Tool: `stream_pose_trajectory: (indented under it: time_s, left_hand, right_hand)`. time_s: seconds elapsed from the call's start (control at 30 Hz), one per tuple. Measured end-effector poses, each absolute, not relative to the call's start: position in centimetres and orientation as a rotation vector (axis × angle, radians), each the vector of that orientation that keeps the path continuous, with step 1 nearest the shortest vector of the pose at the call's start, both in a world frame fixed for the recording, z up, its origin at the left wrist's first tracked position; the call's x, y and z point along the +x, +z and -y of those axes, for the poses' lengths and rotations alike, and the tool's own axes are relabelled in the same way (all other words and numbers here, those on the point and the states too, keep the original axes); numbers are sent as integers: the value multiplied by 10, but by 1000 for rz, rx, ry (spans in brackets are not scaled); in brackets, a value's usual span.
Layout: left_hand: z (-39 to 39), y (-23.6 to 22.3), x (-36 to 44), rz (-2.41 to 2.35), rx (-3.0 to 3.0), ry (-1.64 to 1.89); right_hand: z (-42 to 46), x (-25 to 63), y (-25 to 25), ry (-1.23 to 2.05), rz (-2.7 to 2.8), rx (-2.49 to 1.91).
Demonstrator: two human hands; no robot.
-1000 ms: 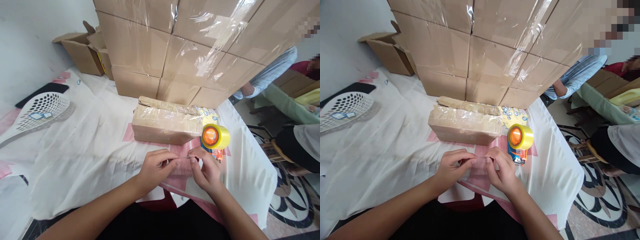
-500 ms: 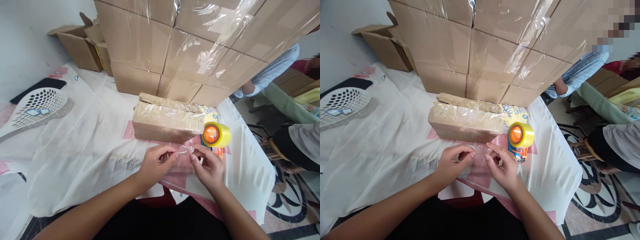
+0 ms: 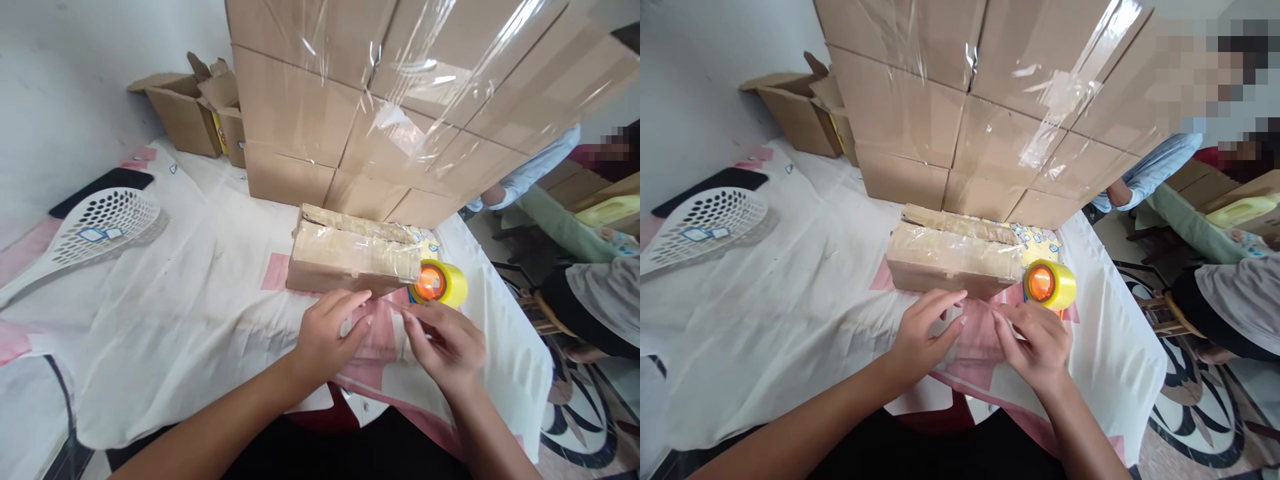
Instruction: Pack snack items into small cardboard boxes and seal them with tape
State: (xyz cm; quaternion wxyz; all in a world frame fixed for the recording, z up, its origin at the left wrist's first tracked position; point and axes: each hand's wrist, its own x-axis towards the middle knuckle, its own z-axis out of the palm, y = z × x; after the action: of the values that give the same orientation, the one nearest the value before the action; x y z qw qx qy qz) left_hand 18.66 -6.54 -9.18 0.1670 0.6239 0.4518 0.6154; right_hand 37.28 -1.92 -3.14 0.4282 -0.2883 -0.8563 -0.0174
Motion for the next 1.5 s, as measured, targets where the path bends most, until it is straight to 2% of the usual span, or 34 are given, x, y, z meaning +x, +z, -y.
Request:
stream_pose_trajectory:
  time_s: [0.07,0.2,0.33,0.43,0.6,0.8,1.1,1.5]
  left_hand:
    - [63,-84,177,-1346,1784,1898]
    - [54,-69,134,-1634,1938,2113]
    - [35,-72,71,-1688,2339,2108]
    - [23,-82,41,-1689,2319,2096]
    - [17,-93,33,-1544,2293,1994]
    - [16,-97,39,-1446,2341,1767]
    - [15,-97,42,-1409,2233,1765]
    - [16,-95,76,-1179,1712,1856]
  right_hand:
    - [15,362,-12,-11,2079,-800]
    - [-7,318,31,255,2070,-923]
    - [-49,260,53,694,2275,-948]
    - [-80,228,51,961,2463,-987]
    - [-97,210,39,913,2577,-1070]
    - [-91,222,33,1029,2498,-960]
    - [-86,230,13,1014,2309,-840]
    - [-74,233,12,549,2289,-474]
